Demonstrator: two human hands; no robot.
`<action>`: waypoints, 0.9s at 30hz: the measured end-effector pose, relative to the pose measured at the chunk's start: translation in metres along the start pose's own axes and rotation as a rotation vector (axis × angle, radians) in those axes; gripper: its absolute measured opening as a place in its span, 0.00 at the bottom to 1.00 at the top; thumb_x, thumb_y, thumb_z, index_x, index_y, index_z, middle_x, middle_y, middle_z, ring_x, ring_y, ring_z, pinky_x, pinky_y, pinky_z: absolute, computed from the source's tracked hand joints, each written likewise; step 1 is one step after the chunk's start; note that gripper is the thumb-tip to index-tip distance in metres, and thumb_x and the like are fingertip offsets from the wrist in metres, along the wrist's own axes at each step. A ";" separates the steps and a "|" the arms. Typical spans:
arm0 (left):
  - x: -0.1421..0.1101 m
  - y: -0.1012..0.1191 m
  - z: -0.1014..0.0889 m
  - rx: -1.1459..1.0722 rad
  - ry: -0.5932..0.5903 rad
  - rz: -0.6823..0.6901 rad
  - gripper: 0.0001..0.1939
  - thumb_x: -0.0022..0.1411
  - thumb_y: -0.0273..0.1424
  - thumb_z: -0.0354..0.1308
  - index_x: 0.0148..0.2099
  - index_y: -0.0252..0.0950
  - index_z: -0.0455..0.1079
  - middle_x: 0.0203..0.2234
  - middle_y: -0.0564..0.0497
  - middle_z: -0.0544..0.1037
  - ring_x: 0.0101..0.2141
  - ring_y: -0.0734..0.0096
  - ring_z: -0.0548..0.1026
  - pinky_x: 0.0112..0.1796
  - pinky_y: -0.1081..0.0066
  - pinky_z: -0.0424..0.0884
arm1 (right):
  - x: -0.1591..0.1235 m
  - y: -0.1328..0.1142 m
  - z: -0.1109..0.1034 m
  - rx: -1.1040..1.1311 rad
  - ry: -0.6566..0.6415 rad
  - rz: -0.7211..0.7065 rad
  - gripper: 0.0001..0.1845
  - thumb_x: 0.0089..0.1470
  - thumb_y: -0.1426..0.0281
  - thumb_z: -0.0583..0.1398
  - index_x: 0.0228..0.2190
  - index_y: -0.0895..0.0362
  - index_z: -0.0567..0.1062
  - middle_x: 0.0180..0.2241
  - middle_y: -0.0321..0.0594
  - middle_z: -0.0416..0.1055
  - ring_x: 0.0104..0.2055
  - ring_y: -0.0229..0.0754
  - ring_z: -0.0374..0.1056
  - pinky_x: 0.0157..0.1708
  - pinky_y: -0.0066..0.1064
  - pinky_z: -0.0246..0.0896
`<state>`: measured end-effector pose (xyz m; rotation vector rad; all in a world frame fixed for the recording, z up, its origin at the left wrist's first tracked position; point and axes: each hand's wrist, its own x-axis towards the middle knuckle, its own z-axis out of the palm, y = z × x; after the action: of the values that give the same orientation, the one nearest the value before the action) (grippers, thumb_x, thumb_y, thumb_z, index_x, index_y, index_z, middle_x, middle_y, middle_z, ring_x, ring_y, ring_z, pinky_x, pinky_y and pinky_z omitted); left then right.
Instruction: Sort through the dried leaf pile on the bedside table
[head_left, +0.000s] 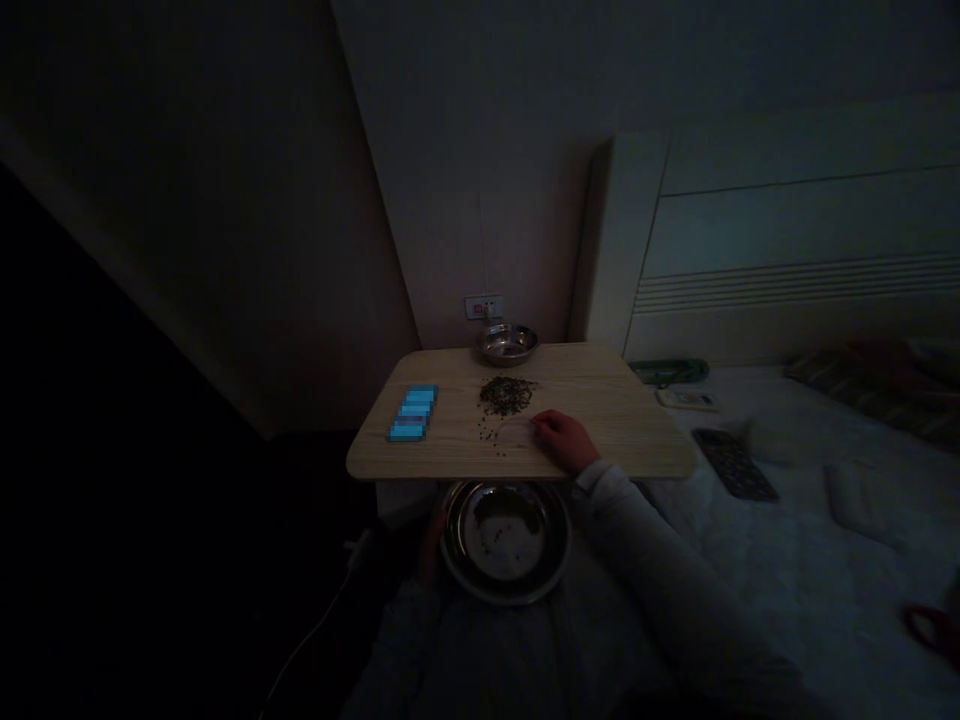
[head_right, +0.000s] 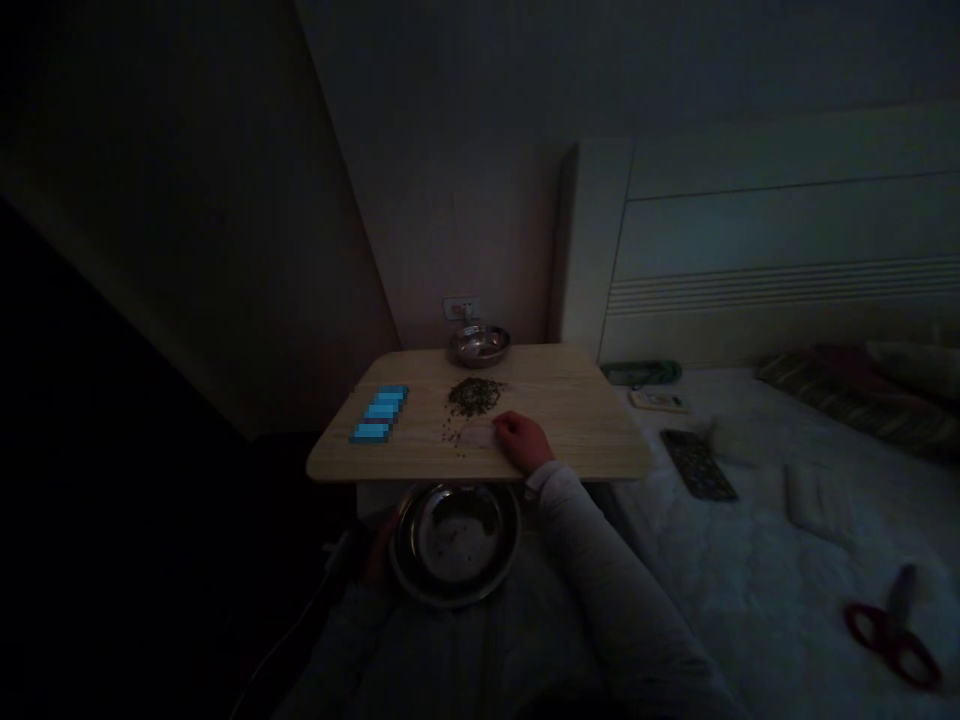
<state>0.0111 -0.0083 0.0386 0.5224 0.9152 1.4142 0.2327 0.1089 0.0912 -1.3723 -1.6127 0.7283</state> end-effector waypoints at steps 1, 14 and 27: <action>0.001 0.000 0.000 0.001 0.009 -0.004 0.20 0.34 0.45 0.69 0.31 0.40 0.79 0.43 0.47 0.81 0.59 0.45 0.61 0.60 0.56 0.51 | 0.000 0.000 0.000 0.001 -0.010 -0.002 0.11 0.45 0.67 0.55 0.28 0.56 0.76 0.27 0.38 0.75 0.30 0.38 0.67 0.34 0.30 0.60; 0.002 -0.002 0.000 -0.049 0.036 -0.027 0.20 0.34 0.43 0.69 0.31 0.38 0.79 0.41 0.46 0.81 0.59 0.45 0.60 0.61 0.56 0.48 | -0.002 -0.004 -0.002 -0.009 -0.105 0.006 0.11 0.45 0.70 0.56 0.31 0.57 0.76 0.28 0.38 0.75 0.32 0.39 0.68 0.35 0.30 0.60; -0.003 0.005 0.006 -0.015 0.035 -0.066 0.19 0.34 0.42 0.69 0.30 0.37 0.79 0.40 0.46 0.82 0.57 0.44 0.64 0.59 0.55 0.54 | -0.002 -0.003 -0.002 -0.006 -0.184 0.016 0.10 0.44 0.69 0.57 0.29 0.57 0.76 0.26 0.36 0.74 0.30 0.38 0.66 0.34 0.28 0.59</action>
<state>0.0133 -0.0094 0.0463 0.4534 0.9407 1.3730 0.2330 0.1063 0.0939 -1.3566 -1.7494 0.8815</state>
